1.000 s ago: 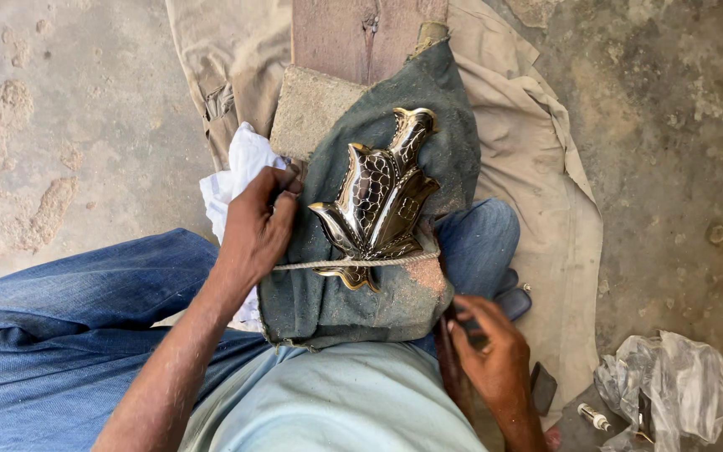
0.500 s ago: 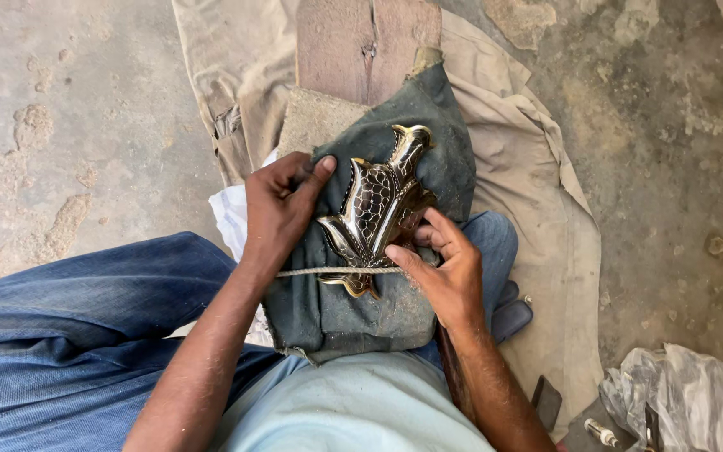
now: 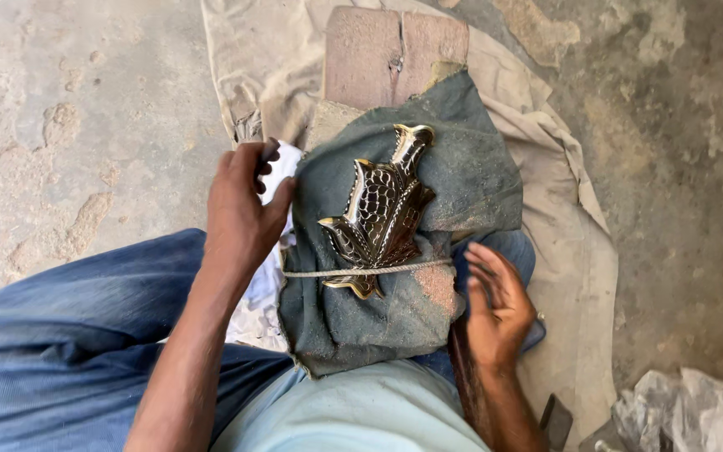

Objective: The person uses a chisel and hammer to engrave a decorative pattern onto a silver-colored metal object shaped like a lotus flower. They repeatedly strike the chisel to create a textured design on the surface.

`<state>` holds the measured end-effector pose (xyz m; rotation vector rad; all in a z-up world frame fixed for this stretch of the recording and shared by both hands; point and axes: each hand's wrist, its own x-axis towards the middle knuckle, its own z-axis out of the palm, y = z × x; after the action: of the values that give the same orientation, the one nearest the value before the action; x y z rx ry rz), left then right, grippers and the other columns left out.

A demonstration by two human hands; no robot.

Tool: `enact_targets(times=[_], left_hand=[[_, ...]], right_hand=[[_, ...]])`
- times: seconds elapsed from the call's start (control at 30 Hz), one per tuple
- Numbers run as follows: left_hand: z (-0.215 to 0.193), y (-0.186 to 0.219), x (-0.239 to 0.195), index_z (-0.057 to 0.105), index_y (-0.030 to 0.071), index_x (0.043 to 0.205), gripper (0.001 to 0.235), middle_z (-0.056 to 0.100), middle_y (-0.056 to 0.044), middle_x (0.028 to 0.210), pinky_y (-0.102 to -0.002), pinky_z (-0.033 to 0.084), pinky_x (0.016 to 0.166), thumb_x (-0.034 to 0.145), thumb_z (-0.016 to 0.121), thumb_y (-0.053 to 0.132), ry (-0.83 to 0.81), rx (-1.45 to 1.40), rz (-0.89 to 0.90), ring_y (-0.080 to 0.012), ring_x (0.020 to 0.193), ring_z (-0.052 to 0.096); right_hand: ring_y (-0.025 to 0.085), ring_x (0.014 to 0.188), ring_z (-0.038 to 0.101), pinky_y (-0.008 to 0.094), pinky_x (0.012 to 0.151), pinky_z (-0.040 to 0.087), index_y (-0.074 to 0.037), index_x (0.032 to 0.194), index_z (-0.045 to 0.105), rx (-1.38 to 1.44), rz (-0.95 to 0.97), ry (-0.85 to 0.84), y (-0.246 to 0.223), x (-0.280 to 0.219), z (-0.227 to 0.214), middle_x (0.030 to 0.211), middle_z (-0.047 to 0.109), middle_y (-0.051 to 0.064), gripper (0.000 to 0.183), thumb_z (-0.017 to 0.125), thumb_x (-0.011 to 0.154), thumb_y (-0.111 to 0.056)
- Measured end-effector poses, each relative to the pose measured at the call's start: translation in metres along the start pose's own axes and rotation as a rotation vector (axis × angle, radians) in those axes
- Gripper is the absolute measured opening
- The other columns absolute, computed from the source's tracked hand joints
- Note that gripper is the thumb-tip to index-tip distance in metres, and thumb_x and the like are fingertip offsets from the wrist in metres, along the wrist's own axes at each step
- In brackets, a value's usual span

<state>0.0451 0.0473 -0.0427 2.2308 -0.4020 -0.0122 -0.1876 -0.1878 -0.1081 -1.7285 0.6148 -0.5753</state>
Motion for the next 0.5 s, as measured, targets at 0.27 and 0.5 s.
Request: enact_targets(times=[0.27,0.5], left_hand=[[-0.006,0.069,-0.033,0.071,0.003,0.117,0.023,0.068,-0.009,0.11,-0.031,0.058,0.09,0.094,0.07,0.001,-0.235,-0.454,0.298,-0.0155,0.104,0.066],[0.02,0.067,-0.024,0.068,0.003,0.109,0.022,0.073,-0.005,0.091,-0.026,0.057,0.071,0.094,0.081,0.012,-0.301,-0.471,-0.033,-0.0128,0.082,0.066]], right_hand=[[0.037,0.143,0.039,0.047,0.113,0.034,0.003,0.154,0.034,-0.467,-0.019,-0.444,0.032,-0.07,-0.042,0.156,0.041,0.025,0.105,0.081,0.06,0.008],[0.024,0.114,0.066,0.031,0.085,0.059,0.006,0.162,0.038,0.824,0.348,-0.042,-0.004,-0.019,-0.083,0.146,0.057,0.024,0.083,0.066,0.083,0.009]])
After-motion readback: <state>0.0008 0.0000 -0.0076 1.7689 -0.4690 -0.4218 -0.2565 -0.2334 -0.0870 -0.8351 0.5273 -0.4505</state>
